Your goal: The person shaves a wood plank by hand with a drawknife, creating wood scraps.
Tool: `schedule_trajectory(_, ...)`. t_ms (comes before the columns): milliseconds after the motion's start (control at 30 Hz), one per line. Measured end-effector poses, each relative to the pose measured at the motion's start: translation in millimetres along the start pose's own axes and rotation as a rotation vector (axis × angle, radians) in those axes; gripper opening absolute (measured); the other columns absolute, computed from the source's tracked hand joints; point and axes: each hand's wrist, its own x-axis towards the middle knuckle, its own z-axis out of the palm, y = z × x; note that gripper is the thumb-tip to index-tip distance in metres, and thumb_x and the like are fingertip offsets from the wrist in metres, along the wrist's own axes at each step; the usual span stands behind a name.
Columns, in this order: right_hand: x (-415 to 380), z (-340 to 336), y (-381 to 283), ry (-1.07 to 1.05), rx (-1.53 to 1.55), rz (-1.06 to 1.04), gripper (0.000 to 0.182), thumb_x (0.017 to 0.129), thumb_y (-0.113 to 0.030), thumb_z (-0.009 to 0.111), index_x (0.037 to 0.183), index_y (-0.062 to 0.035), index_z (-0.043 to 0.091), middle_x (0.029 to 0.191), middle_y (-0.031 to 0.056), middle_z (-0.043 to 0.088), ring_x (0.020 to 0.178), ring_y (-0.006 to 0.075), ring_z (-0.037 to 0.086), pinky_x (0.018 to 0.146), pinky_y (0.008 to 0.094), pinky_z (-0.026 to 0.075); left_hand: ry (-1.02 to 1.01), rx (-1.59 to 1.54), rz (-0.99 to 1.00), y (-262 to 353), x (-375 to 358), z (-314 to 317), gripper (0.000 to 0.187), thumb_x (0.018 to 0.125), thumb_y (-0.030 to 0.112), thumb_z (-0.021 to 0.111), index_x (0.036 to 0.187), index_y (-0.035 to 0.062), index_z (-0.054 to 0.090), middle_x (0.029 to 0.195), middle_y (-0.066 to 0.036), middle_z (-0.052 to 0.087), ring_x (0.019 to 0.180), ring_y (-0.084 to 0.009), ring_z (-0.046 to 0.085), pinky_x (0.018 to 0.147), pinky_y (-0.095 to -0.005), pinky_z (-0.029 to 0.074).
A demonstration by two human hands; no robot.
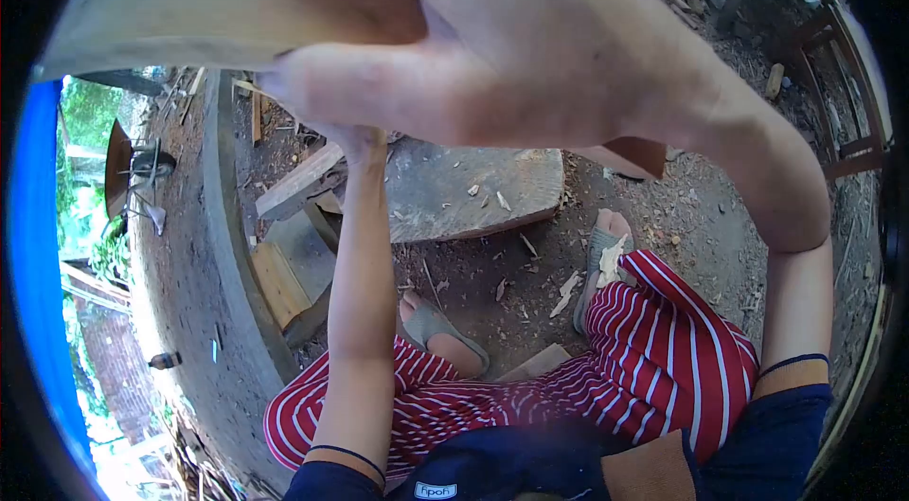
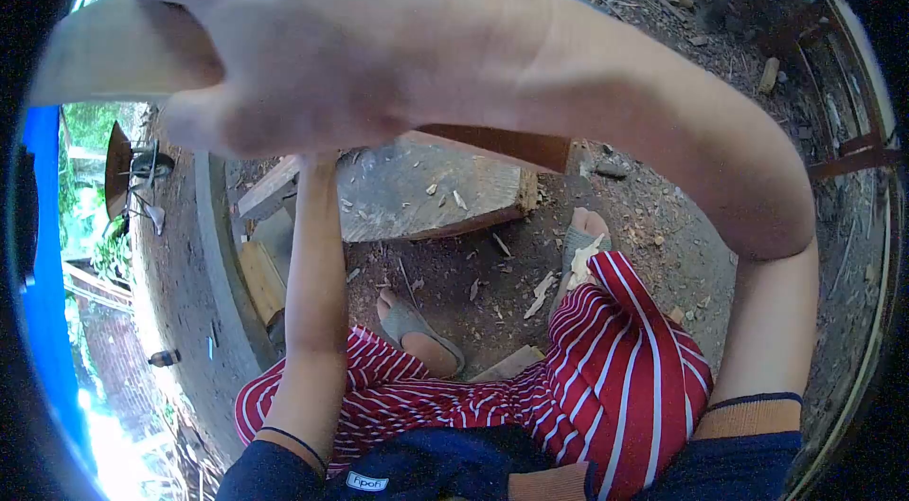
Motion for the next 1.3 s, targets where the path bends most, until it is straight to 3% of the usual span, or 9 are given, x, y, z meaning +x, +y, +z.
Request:
schedule_trajectory(233,-10,0,7,-0.209,0.066,0.218,0.057,0.079,-0.042,0.06,0.124,-0.008,0.058,0.105,0.022,0.069,0.092,0.0332,0.07,0.084,0.0449,0.055,-0.023,-0.141,-0.131,15,4,0,0.041,0.079,0.013,0.077,0.109,-0.0053,0.057,0.104,-0.007,0.063,0.093,-0.0122,0.059,0.086,-0.0277,0.047)
schedule_trajectory(433,-11,0,-1,-0.005,0.058,0.095,0.069,0.075,-0.041,0.059,0.136,-0.0076,0.053,0.102,0.0233,0.069,0.09,0.0366,0.07,0.086,0.0462,0.055,-0.016,-0.08,-0.206,19,-3,4,0.038,0.079,0.018,0.078,0.105,-0.0038,0.059,0.102,-0.006,0.063,0.089,-0.0098,0.057,0.083,-0.0258,0.045)
schedule_trajectory(533,-15,-1,1,-0.321,-0.172,0.22,0.065,0.077,-0.04,0.057,0.134,-0.0084,0.053,0.101,0.0215,0.07,0.09,0.0364,0.07,0.084,0.0458,0.056,-0.064,-0.091,-0.131,17,-4,0,0.036,0.078,0.016,0.077,0.103,-0.0041,0.06,0.1,-0.006,0.063,0.09,-0.0121,0.057,0.083,-0.0291,0.047)
schedule_trajectory(733,-9,3,2,-0.026,-0.01,0.06,0.059,0.08,-0.041,0.056,0.13,-0.0092,0.055,0.101,0.0206,0.071,0.089,0.0374,0.07,0.083,0.0461,0.056,-0.063,0.039,-0.122,24,-3,10,0.036,0.077,0.017,0.078,0.1,-0.0046,0.061,0.1,-0.007,0.063,0.091,-0.0146,0.059,0.083,-0.0323,0.048)
schedule_trajectory(867,-27,4,11,-0.127,-0.064,0.169,0.067,0.077,-0.042,0.059,0.135,-0.0088,0.052,0.1,0.0225,0.07,0.091,0.0379,0.07,0.085,0.0444,0.055,-0.113,-0.036,-0.173,-7,-1,-2,0.034,0.078,0.018,0.078,0.097,-0.0031,0.06,0.097,-0.006,0.062,0.089,-0.0153,0.059,0.081,-0.0318,0.048)
schedule_trajectory(967,-22,-10,7,-0.193,-0.022,0.281,0.069,0.074,-0.042,0.062,0.133,-0.0076,0.054,0.097,0.0202,0.07,0.09,0.037,0.07,0.083,0.0432,0.055,-0.213,0.21,0.24,-27,3,-5,0.037,0.078,0.018,0.078,0.101,-0.0035,0.058,0.097,-0.006,0.061,0.087,-0.0148,0.059,0.079,-0.0307,0.048)
schedule_trajectory(1067,-16,-25,-1,-0.103,-0.007,0.158,0.071,0.078,-0.044,0.058,0.139,-0.0094,0.049,0.099,0.0196,0.071,0.088,0.0329,0.07,0.08,0.0378,0.056,-0.107,0.017,-0.235,31,-2,20,0.029,0.078,0.012,0.077,0.095,-0.002,0.059,0.094,-0.006,0.062,0.082,-0.0108,0.058,0.075,-0.0252,0.047)
schedule_trajectory(1167,-32,-5,14,-0.17,-0.221,0.209,0.07,0.081,-0.045,0.056,0.14,-0.0085,0.048,0.098,0.0192,0.071,0.086,0.0307,0.071,0.08,0.038,0.056,-0.136,0.053,-0.173,23,1,19,0.022,0.078,0.007,0.075,0.091,-0.0003,0.059,0.092,-0.005,0.064,0.081,-0.0097,0.059,0.073,-0.0236,0.047)
schedule_trajectory(1300,-37,-13,30,-0.164,-0.087,0.228,0.066,0.085,-0.046,0.054,0.137,-0.0059,0.05,0.1,0.0205,0.07,0.083,0.0292,0.071,0.078,0.0401,0.057,-0.206,-0.046,-0.29,24,-2,32,0.02,0.078,0.004,0.072,0.093,-0.0014,0.061,0.088,-0.003,0.067,0.077,-0.0082,0.06,0.074,-0.0235,0.047)
